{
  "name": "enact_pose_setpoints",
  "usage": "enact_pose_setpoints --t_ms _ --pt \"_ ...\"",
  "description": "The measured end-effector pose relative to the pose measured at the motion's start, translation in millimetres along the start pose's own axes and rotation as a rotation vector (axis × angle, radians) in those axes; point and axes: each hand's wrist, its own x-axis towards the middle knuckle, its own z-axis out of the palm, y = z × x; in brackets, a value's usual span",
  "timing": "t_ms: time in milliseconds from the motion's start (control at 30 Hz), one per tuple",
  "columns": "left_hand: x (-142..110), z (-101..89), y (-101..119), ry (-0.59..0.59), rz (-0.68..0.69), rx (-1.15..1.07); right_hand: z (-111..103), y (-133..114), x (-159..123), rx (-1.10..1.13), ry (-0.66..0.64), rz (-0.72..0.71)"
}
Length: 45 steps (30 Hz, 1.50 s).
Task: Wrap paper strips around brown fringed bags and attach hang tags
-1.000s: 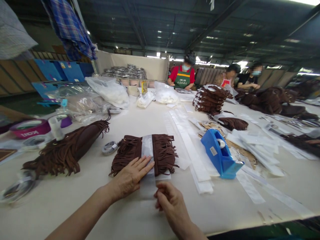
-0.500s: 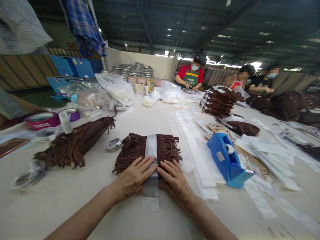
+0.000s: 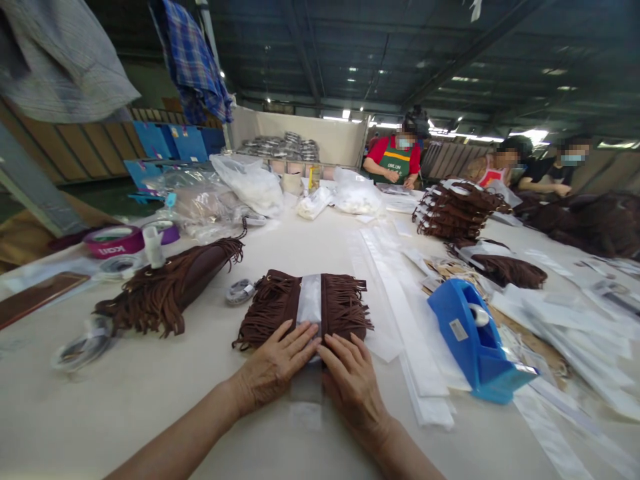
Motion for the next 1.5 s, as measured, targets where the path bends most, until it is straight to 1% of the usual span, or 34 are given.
enact_pose_setpoints --t_ms 100,200,300,467,533,700,833,1067,1167,1267,1367,1433,1500 --pt "0.5 -1.9 1.8 -0.005 -0.024 0.0 1.1 -7.3 3.4 -0.011 0.063 -0.022" --pt "0.6 -3.9 1.9 -0.012 -0.015 -0.012 4.0 -12.2 6.3 0.091 0.101 -0.057" --pt "-0.4 -2.7 0.9 -0.017 -0.015 -0.038 6.7 -14.4 7.2 0.172 0.115 -0.051" --pt "-3.3 3.6 -0.5 0.036 -0.006 -0.055 8.4 -16.0 5.0 0.225 0.098 -0.066" --pt "-4.3 5.7 -0.4 0.034 -0.006 -0.054 8.2 -16.6 4.4 0.231 0.089 -0.063" --pt "-6.4 8.6 0.9 0.069 -0.035 -0.095 5.9 -18.0 4.1 0.238 0.078 -0.056" --pt "-6.4 5.6 0.7 0.049 -0.052 -0.128 2.6 -18.6 4.8 0.248 0.037 -0.058" --pt "-5.9 6.9 0.4 0.053 -0.075 -0.17 4.3 -17.2 4.6 0.232 0.032 -0.094" --pt "-7.0 -0.5 -1.6 0.012 -0.087 -0.267 6.4 -16.4 1.3 0.238 0.016 -0.097" --pt "-5.1 -16.1 -3.5 -0.04 -0.129 -0.44 7.8 -16.3 -0.9 0.242 0.007 -0.093" --pt "1.1 -26.6 -0.9 0.04 -0.23 -0.574 8.3 -16.7 -0.8 0.247 0.017 -0.083" --pt "5.9 -25.2 3.1 0.108 -0.258 -0.612 8.3 -16.8 -0.6 0.245 0.019 -0.083" --pt "9.2 -18.6 6.6 0.156 -0.246 -0.627 8.2 -16.8 -1.2 0.238 0.009 -0.081"
